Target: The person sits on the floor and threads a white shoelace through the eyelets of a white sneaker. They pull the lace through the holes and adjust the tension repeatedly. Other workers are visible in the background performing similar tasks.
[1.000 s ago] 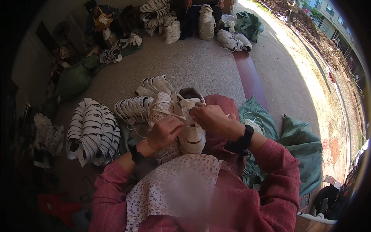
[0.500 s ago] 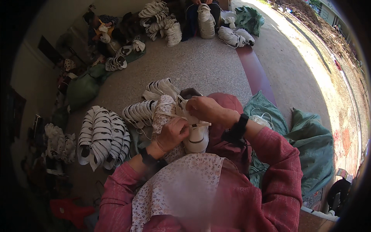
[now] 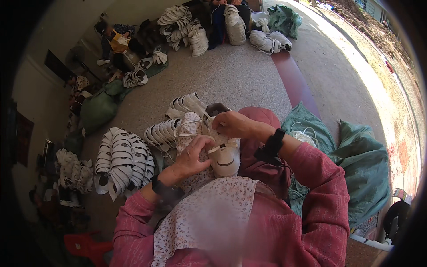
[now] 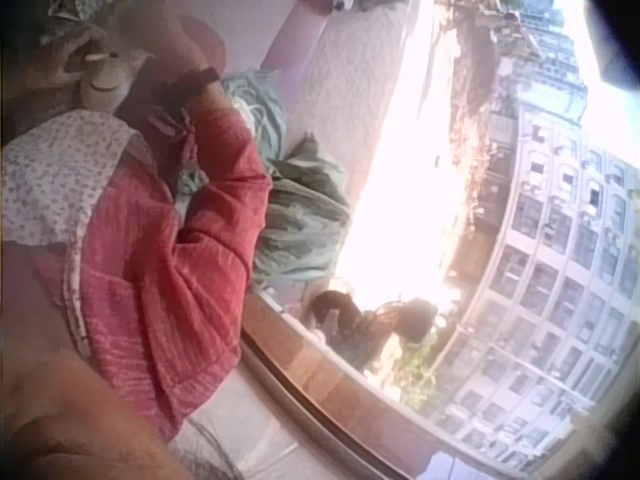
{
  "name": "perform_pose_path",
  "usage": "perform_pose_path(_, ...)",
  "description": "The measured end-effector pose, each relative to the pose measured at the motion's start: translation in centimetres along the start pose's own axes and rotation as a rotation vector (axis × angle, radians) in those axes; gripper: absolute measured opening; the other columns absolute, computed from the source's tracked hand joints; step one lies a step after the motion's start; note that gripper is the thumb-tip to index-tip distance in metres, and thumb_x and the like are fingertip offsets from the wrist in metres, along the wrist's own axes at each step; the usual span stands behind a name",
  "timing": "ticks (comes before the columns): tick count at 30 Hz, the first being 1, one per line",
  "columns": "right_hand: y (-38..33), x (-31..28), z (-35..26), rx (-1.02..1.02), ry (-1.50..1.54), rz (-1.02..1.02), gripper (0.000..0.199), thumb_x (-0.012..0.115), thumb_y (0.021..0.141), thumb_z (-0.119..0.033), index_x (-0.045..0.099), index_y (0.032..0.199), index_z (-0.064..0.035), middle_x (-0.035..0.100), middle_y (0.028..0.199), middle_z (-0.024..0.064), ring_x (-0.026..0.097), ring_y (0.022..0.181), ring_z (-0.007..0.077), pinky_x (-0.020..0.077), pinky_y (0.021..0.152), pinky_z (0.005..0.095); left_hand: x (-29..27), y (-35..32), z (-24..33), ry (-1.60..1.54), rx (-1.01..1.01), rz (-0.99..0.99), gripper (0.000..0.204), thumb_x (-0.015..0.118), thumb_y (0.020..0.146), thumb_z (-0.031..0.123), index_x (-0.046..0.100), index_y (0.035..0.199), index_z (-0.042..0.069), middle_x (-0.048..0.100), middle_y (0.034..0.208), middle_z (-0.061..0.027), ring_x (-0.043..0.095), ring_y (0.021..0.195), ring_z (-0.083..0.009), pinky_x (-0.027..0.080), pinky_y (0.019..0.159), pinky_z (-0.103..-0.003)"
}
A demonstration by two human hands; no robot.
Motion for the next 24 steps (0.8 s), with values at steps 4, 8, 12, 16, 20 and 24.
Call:
perform_pose_path(4,0.1,-0.3,-0.1,0.019,-0.005,-0.062,0.018,0.061,0.085,-0.008,0.069,0.1,-0.0018,0.069,0.094,0.0139,0.067,0.087,0.0241,0.0521,0.079,0.0365,0.3,0.7,-0.9,-0.015,0.062,-0.077,0.031,0.079,0.075,0.014,0.062,0.099,0.003,0.054,0.109,-0.0092,0.055,0.106,-0.0253,0.046,0.09,-0.034)
perform_pose_path(8,0.2,-0.3,-0.2,-0.013,-0.025,-0.108,0.018,0.064,0.085,-0.013,0.069,0.099,-0.0031,0.07,0.09,0.0126,0.068,0.083,0.0236,0.0524,0.076,0.0368,0.2,0.8,-1.8,-0.145,0.085,-0.113,0.029,0.081,0.077,0.019,0.065,0.096,0.003,0.053,0.106,-0.0068,0.054,0.103,-0.023,0.045,0.09,-0.033)
perform_pose_path(12,0.0,0.0,-2.0,0.034,-0.171,-0.145,0.022,0.068,0.086,-0.026,0.07,0.091,-0.0052,0.07,0.084,0.0124,0.069,0.077,0.0277,0.0526,0.071,0.0385,-0.5,0.1,-2.0,-0.286,0.067,-0.048,0.023,0.081,0.08,0.017,0.069,0.094,0.003,0.053,0.103,-0.0043,0.054,0.099,-0.0183,0.045,0.086,-0.031)
perform_pose_path(16,0.2,1.8,-3.3,0.029,-0.452,-0.072,0.029,0.068,0.085,-0.034,0.068,0.078,-0.0051,0.067,0.076,0.0146,0.067,0.073,0.0344,0.0514,0.068,0.0428,-0.1,-0.7,-3.8,-0.283,-0.011,0.069,0.017,0.081,0.08,0.012,0.071,0.09,0.003,0.054,0.098,-0.0021,0.055,0.09,-0.0143,0.046,0.079,-0.028)
perform_pose_path(20,0.6,2.0,-1.8,-0.042,-0.449,-0.046,0.027,0.065,0.086,-0.028,0.065,0.075,-0.0037,0.065,0.072,0.0164,0.065,0.071,0.0377,0.0503,0.066,0.0468,-0.1,-0.4,-2.9,-0.195,-0.007,0.168,0.014,0.081,0.08,0.01,0.07,0.086,0.003,0.055,0.093,0.0001,0.055,0.083,-0.0117,0.045,0.074,-0.026)
perform_pose_path(24,-0.2,2.0,-1.6,-0.095,-0.406,0.046,0.02,0.06,0.087,-0.02,0.063,0.079,-0.0018,0.065,0.074,0.0177,0.065,0.072,0.039,0.0505,0.066,0.0484,0.4,-0.6,-3.1,-0.258,-0.117,0.17,0.013,0.079,0.081,0.007,0.067,0.085,0.002,0.055,0.09,-0.0006,0.055,0.08,-0.0114,0.046,0.072,-0.027)
Point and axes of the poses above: each hand's wrist, its own y-axis towards the middle knuckle, its own x-axis out of the palm, z = x × y, the point moved 3 cm from there along y, towards the middle knuckle
